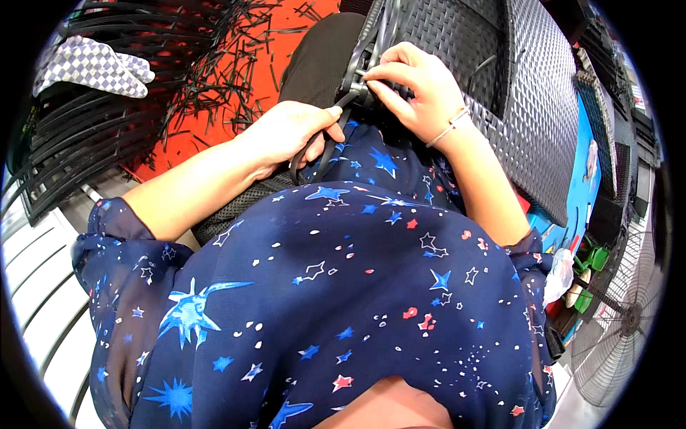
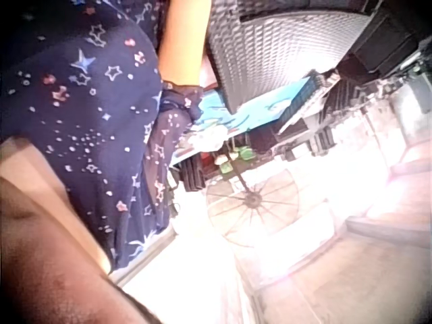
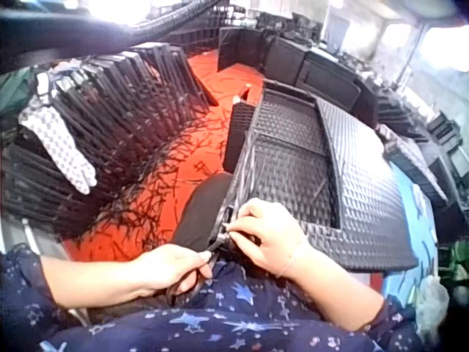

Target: The person weaves black plastic strips into the edge of a black woven basket. They repeatedly thread a strip through the existing weave, pull it tight, and adjust the edge to maintain alignment. The process continues across the basket's rim without visible completion.

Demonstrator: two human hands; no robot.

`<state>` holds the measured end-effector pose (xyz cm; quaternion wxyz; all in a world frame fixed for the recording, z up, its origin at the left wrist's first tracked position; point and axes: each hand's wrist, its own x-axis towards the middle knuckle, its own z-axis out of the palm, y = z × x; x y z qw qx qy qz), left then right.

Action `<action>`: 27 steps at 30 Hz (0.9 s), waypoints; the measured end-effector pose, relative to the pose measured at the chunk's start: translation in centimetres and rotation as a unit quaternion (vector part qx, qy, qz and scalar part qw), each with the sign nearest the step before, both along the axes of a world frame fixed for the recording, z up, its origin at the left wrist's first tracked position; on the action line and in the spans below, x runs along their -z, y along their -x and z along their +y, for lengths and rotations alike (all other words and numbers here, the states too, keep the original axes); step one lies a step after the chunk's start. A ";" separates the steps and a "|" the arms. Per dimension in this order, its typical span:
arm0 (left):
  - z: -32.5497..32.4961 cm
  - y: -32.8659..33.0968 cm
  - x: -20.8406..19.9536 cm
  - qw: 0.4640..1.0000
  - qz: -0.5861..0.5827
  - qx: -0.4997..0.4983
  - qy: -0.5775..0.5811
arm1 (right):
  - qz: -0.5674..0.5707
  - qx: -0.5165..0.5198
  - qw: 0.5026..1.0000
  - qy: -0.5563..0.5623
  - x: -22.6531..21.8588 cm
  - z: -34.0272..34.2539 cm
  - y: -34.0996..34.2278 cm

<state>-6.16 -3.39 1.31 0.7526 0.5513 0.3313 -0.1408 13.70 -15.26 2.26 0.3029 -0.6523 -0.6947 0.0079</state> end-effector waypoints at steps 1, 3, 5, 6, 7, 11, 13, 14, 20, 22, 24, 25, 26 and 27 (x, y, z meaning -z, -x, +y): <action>0.0 0.0 0.2 1.000 -0.010 0.008 -0.018 | -0.003 -0.003 1.000 0.012 -0.2 0.1 -0.1; -0.5 0.2 0.7 0.999 -0.036 0.017 -0.024 | -0.008 -0.011 0.999 0.034 -0.5 0.3 -0.2; -0.9 0.4 1.0 0.999 -0.040 0.007 -0.021 | -0.024 -0.017 0.997 0.072 -1.1 0.4 -0.3; -1.1 0.5 1.1 0.999 -0.041 -0.005 -0.019 | -0.032 -0.019 0.995 0.090 -1.4 0.6 -0.3; -1.3 0.6 1.2 0.999 -0.043 -0.017 -0.017 | -0.035 -0.026 0.995 0.092 -1.5 0.8 -0.3; -1.8 0.1 1.2 0.997 -0.048 -0.025 -0.049 | -0.070 -0.048 0.987 0.135 -2.1 1.5 -0.4; -1.9 0.1 2.0 0.996 -0.058 -0.016 -0.059 | -0.114 -0.060 0.977 0.170 -3.1 2.0 -0.2; -1.9 0.1 2.6 0.996 -0.068 -0.019 -0.053 | -0.141 -0.066 0.970 0.185 -3.8 2.2 0.0; -1.6 -0.6 1.7 0.997 -0.049 -0.043 0.039 | -0.216 -0.086 0.934 0.273 -5.5 3.2 0.5; -1.3 -0.5 1.5 0.988 -0.068 -0.082 0.108 | -0.197 -0.096 0.935 0.278 -5.7 3.2 0.2; -1.5 -0.7 1.2 0.984 -0.071 -0.121 0.114 | -0.179 -0.103 0.938 0.279 -5.9 2.9 0.1; -1.6 -1.0 1.2 0.986 -0.073 -0.133 0.068 | -0.178 -0.106 0.938 0.277 -5.8 2.9 0.1; -1.7 -1.1 1.1 0.985 -0.075 -0.145 0.061 | -0.177 -0.109 0.939 0.274 -5.8 2.9 0.0; -1.6 -1.2 0.8 0.984 -0.076 -0.155 0.053 | -0.174 -0.110 0.940 0.271 -5.7 2.9 -0.1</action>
